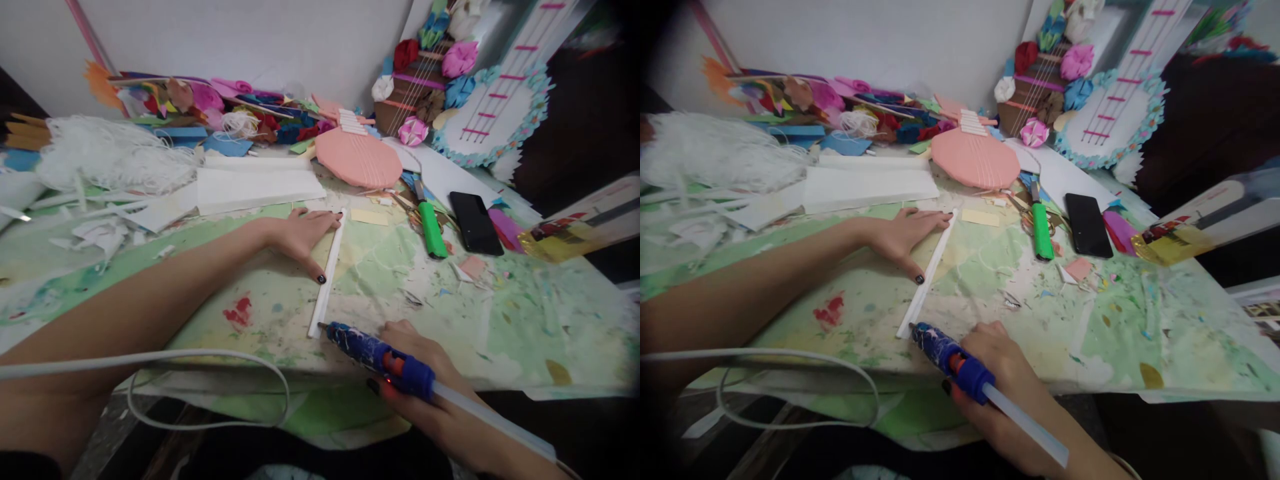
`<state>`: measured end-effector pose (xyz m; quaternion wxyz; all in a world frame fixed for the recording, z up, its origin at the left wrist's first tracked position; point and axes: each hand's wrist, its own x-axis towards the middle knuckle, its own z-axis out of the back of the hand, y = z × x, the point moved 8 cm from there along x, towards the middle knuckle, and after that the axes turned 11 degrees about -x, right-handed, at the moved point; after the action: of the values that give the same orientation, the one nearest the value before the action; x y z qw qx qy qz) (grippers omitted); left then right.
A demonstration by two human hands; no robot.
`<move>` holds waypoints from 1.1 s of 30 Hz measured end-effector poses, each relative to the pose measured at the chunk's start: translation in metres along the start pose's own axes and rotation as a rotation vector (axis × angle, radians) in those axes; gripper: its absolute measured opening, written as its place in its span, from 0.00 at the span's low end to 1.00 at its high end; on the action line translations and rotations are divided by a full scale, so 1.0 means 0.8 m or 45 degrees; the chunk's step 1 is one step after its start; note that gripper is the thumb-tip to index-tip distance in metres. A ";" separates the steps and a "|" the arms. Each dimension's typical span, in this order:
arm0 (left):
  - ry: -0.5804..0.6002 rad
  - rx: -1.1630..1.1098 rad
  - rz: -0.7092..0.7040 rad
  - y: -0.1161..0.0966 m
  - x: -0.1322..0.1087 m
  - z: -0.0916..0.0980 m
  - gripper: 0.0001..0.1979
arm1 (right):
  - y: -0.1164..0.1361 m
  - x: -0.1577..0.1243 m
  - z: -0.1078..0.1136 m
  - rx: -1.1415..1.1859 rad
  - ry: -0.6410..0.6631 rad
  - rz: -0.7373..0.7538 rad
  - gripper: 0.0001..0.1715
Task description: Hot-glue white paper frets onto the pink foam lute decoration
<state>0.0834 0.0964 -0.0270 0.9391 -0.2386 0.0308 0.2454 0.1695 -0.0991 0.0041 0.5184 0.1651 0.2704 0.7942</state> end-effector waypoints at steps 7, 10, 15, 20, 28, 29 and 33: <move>-0.006 -0.022 -0.016 0.003 0.002 0.000 0.57 | -0.003 0.002 -0.001 -0.005 -0.026 -0.024 0.09; -0.011 -0.022 -0.009 0.002 0.001 0.001 0.57 | -0.005 0.004 0.002 -0.034 -0.057 -0.047 0.09; -0.013 -0.013 -0.027 0.001 0.002 0.000 0.57 | -0.002 0.003 0.006 -0.064 -0.095 -0.039 0.09; -0.015 -0.011 -0.018 0.004 0.002 0.001 0.56 | 0.003 -0.003 0.006 -0.058 -0.084 -0.027 0.08; -0.016 -0.026 -0.021 0.002 0.001 0.001 0.58 | -0.001 -0.009 -0.009 -0.073 0.030 -0.015 0.09; -0.018 -0.027 -0.026 0.002 0.001 0.001 0.58 | -0.002 -0.010 -0.009 -0.070 0.015 -0.018 0.08; -0.034 -0.025 -0.025 0.004 0.001 0.000 0.57 | -0.005 -0.006 -0.005 -0.067 -0.019 -0.070 0.10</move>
<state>0.0827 0.0997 -0.0285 0.9394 -0.2447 0.0134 0.2397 0.1721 -0.1035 -0.0016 0.5464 0.1499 0.2500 0.7852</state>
